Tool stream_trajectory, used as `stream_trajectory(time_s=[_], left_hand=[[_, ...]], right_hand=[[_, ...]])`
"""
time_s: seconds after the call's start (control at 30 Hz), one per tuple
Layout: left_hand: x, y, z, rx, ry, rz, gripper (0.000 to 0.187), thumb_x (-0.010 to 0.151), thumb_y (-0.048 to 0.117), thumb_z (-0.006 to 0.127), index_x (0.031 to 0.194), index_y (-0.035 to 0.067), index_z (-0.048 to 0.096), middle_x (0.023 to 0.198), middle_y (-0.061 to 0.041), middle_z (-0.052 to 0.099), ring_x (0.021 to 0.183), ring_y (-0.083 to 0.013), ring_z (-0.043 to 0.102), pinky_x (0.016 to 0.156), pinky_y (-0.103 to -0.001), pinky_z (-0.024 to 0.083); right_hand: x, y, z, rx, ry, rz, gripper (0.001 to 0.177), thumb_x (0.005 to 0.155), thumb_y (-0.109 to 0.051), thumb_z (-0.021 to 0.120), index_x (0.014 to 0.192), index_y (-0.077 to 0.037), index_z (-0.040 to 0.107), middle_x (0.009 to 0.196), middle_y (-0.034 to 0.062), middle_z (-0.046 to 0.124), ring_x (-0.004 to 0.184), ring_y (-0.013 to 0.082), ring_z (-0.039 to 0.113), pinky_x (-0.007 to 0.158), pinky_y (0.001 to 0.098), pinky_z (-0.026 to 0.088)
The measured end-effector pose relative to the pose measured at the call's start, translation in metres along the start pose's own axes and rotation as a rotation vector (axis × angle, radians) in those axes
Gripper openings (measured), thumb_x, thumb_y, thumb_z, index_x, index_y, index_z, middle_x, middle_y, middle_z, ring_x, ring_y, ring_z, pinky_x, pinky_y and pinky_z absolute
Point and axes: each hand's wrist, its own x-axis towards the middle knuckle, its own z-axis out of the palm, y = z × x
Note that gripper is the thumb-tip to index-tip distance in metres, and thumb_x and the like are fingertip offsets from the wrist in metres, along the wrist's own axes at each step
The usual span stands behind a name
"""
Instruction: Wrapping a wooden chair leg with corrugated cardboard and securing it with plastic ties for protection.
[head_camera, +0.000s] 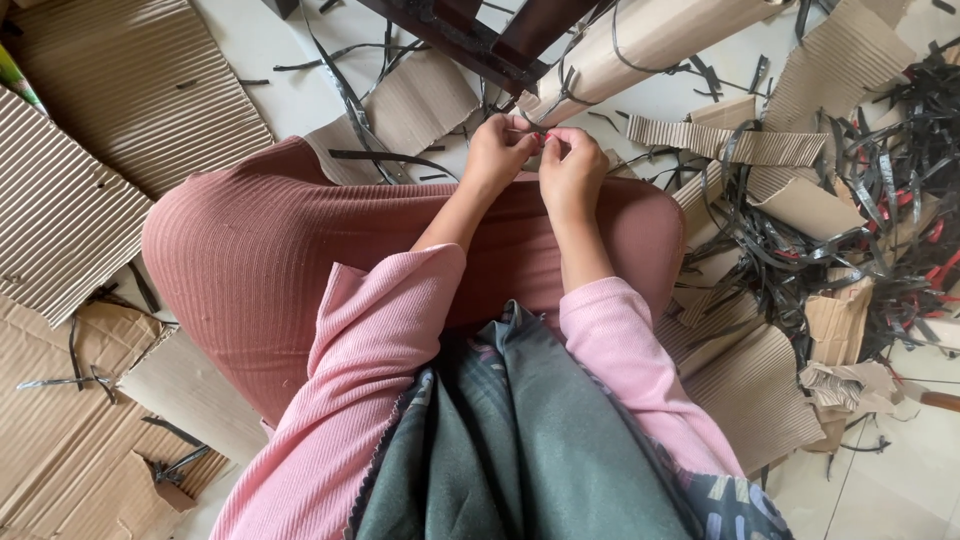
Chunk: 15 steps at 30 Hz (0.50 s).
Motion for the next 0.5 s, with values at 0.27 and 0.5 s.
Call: stream_trajectory(time_s=[0.27, 0.5], left_hand=[[0.018, -0.007, -0.005, 0.36, -0.089, 0.039, 0.015, 0.082, 0.028, 0.067, 0.072, 0.026, 0.078, 0.059, 0.003, 0.069, 0.061, -0.0197, 0.072, 0.064, -0.035, 0.059], [0.042, -0.032, 0.004, 0.466, -0.02, 0.16, 0.015, 0.075, 0.025, 0.066, 0.069, 0.018, 0.078, 0.057, -0.009, 0.066, 0.063, -0.0343, 0.071, 0.061, -0.046, 0.058]], right_hand=[[-0.001, 0.003, -0.004, -0.054, -0.043, -0.033, 0.007, 0.086, -0.016, 0.072, 0.087, -0.01, 0.077, 0.078, 0.0098, 0.074, 0.08, 0.0341, 0.074, 0.075, 0.0454, 0.059], [0.001, 0.005, 0.0, -0.015, -0.005, -0.082, 0.003, 0.084, -0.011, 0.072, 0.086, -0.008, 0.072, 0.075, 0.0133, 0.071, 0.078, 0.0384, 0.072, 0.072, 0.0489, 0.057]])
